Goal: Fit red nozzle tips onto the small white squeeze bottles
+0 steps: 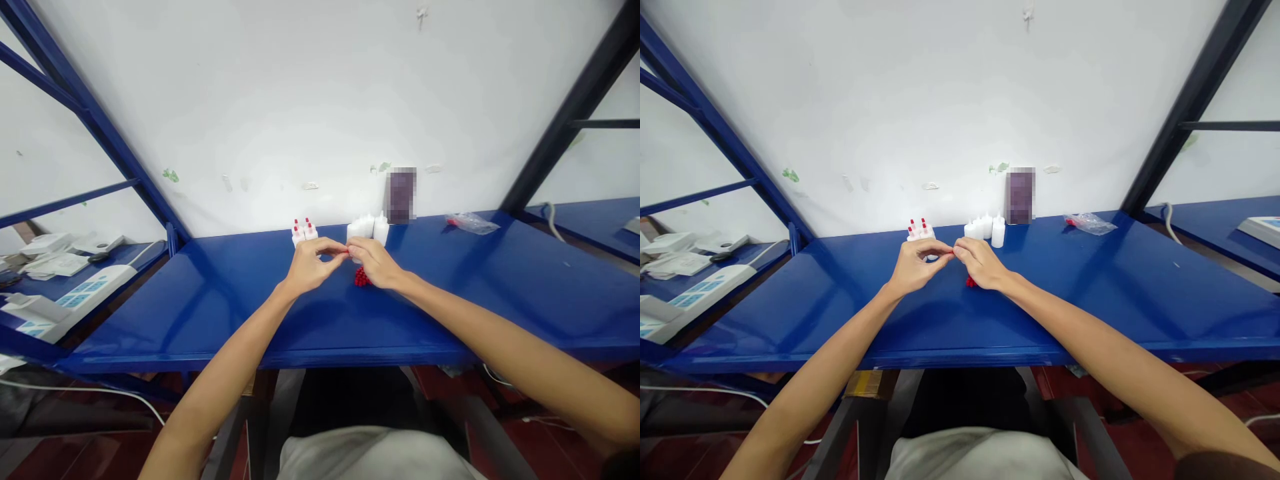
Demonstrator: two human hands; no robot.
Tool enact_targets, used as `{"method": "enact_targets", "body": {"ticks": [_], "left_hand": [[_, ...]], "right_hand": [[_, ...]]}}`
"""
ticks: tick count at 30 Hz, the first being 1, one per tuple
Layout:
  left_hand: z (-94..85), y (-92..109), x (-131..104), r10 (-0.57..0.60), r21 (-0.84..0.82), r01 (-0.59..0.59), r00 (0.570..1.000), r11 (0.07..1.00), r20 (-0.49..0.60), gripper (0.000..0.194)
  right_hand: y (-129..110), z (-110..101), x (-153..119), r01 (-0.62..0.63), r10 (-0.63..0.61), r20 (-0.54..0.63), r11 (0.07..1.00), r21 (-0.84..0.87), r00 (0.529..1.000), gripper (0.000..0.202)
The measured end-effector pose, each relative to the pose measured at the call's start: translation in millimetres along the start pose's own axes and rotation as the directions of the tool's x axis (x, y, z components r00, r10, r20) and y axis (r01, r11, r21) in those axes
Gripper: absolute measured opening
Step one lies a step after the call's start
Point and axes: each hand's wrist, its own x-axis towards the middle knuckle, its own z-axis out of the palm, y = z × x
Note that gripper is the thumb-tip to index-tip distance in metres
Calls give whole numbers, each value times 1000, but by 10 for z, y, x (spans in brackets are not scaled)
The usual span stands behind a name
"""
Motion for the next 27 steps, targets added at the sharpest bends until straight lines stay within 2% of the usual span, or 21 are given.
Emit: {"method": "enact_targets", "body": {"ticks": [4,10,16,21,27], "left_hand": [[29,-15,-36,18,-19,-17,1000,1000,25,10],[37,-40,-57,30,3,-30,999,1000,-10,8],[55,-36,-87,43,3,-43,999,999,29,11],[96,-10,-106,-10,-7,10,998,1000,57,13],[148,-18,-139,-100,-73,104,993,992,54,11]], "right_hand": [[11,-9,-24,-13,11,34,998,57,999,37],[-26,-32,-24,-20,17,39,996,90,999,25],[-14,-37,-24,80,-80,97,997,2,992,19],[-1,-27,-43,103,-97,140,994,-30,985,23],[-12,-1,-51,53,-47,87,997,-60,995,20]]}}
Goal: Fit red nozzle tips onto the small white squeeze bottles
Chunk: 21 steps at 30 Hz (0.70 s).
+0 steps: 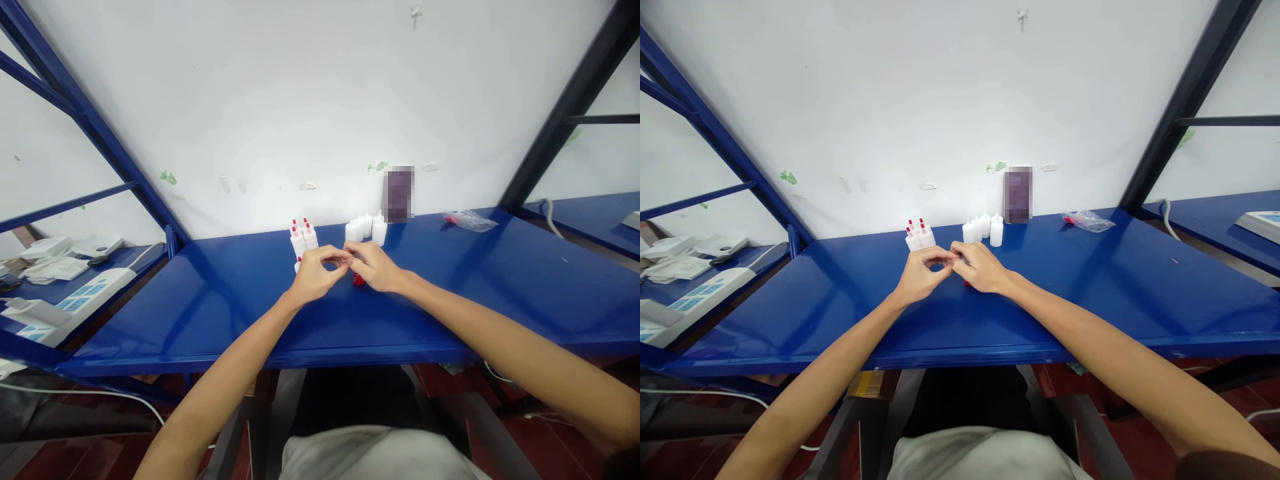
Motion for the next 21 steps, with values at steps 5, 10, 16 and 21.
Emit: {"method": "enact_targets", "body": {"ticks": [5,10,16,21], "left_hand": [[-79,-4,48,-44,-18,45,999,999,30,15],[-665,37,174,-234,-34,236,971,971,57,24],[-1171,-7,153,-366,279,323,923,904,117,26],[-1126,-136,129,-313,405,234,939,884,142,22]], "right_hand": [[3,9,3,-23,23,-6,1000,-4,1000,20],[58,-55,21,-111,114,-85,993,44,990,17],[111,-50,37,-135,133,-89,990,-28,987,10],[93,-28,62,-97,84,-106,987,-127,991,28]]}}
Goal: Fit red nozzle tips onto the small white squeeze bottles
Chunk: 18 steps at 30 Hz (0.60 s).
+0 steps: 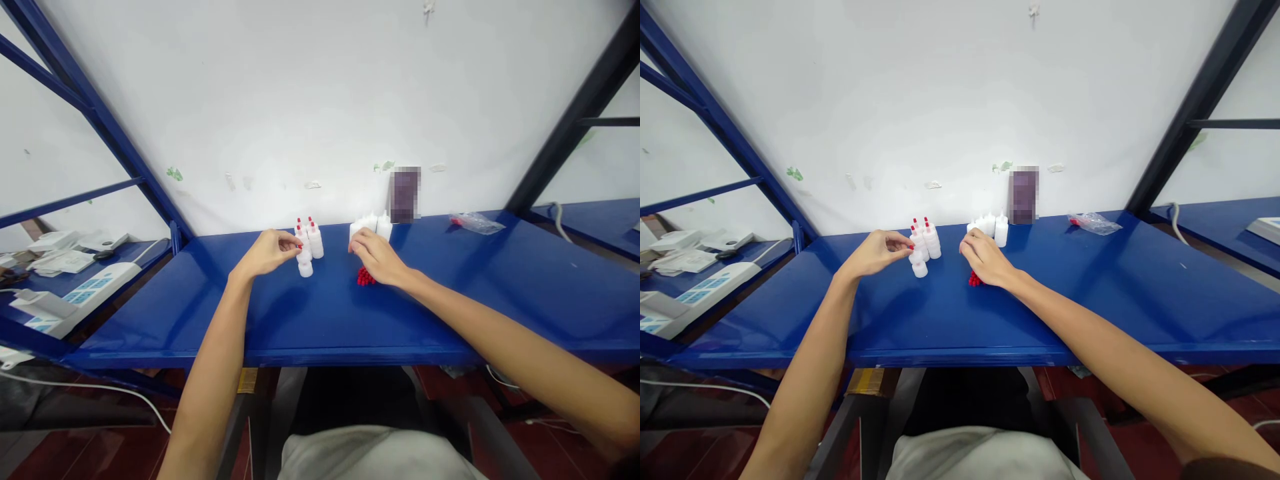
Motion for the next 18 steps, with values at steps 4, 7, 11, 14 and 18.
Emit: {"method": "enact_targets", "body": {"ticks": [4,7,11,14,18], "left_hand": [[-1,-20,-2,37,-11,-36,998,999,50,23],[14,82,-9,51,-126,-61,995,990,-85,30],[291,359,33,91,-303,-226,912,926,-401,27],[622,549,67,146,-366,-323,888,873,-437,22],[894,642,57,237,-361,-365,905,858,-353,13]], "right_hand": [[15,-12,9,-28,28,-18,999,22,999,32],[-7,-16,-2,-107,110,-13,982,153,994,33],[-63,18,-17,-158,151,52,869,469,987,30],[-90,60,-28,-178,133,117,736,653,984,15],[-139,75,-63,-170,78,164,707,686,983,12]]}}
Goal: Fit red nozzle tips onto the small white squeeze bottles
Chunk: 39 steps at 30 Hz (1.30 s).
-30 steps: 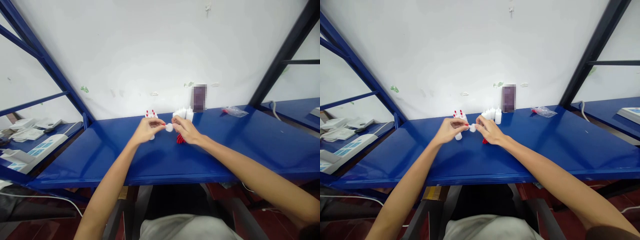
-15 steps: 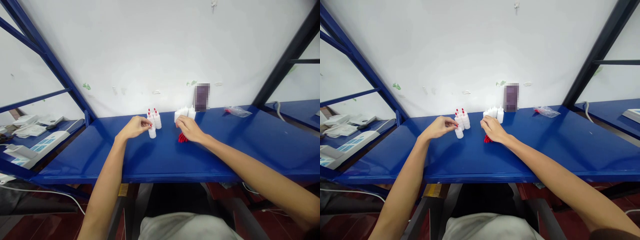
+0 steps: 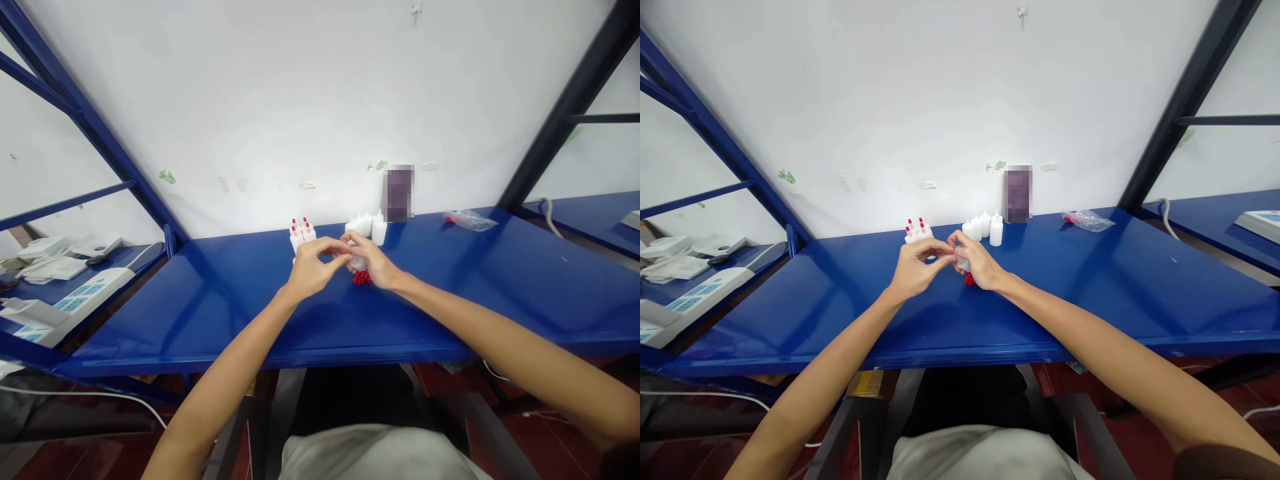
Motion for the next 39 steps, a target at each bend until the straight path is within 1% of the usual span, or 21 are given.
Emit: {"method": "enact_targets", "body": {"ticks": [3,5,8,12,15,18,21,22,24,26,28,29,31,33,35,37,39], "left_hand": [[18,-11,-42,18,61,-18,1000,998,9,7],[6,-15,-58,39,63,-40,999,997,16,6],[11,-34,-77,59,88,-64,997,994,49,12],[62,-99,-116,136,256,-152,987,955,81,16],[112,-140,-152,186,329,-197,980,923,67,15],[143,-139,-172,204,368,-201,978,908,31,14],[111,-105,-150,163,399,-148,987,905,-4,7],[77,-92,-130,136,398,-118,990,910,-17,5],[-37,-77,-76,73,358,-45,995,933,-67,10],[-213,-81,-13,8,287,42,985,957,-171,15],[-430,-108,42,-43,231,122,946,965,-320,18],[-542,-129,62,-44,222,138,922,965,-384,18],[-743,-177,85,-67,202,164,907,966,-416,19],[-888,-225,86,-92,216,183,923,959,-374,20],[-963,-261,73,-101,283,190,948,940,-302,20],[-981,-284,54,-122,337,196,966,921,-230,20],[-965,-299,38,-155,350,207,973,914,-171,20]], "right_hand": [[-30,15,-25,15,-15,32,1000,-3,999,14],[-39,17,-27,37,-35,53,999,-32,998,13],[-40,18,-14,57,-51,59,993,-106,997,11],[-48,34,-4,7,-3,41,995,-103,999,7],[-58,45,-17,-7,11,26,991,-134,1000,15],[-49,37,-34,-13,13,-1,988,-153,1000,17],[-21,5,-37,9,-6,18,988,-155,1000,18],[-12,-12,-34,18,-14,24,985,-169,1000,21],[2,-52,-21,32,-32,6,976,-218,999,28],[10,-102,-3,36,-52,-51,960,-279,997,30],[18,-164,20,28,-77,-125,933,-358,989,27],[24,-201,32,17,-89,-165,918,-396,982,24],[40,-287,57,-6,-114,-236,890,-456,965,18],[57,-386,82,-27,-140,-303,873,-487,942,14],[64,-491,107,-47,-143,-349,875,-481,926,14],[56,-594,128,-55,-122,-367,898,-437,922,14],[37,-688,141,-13,-139,-386,931,-365,912,13]]}}
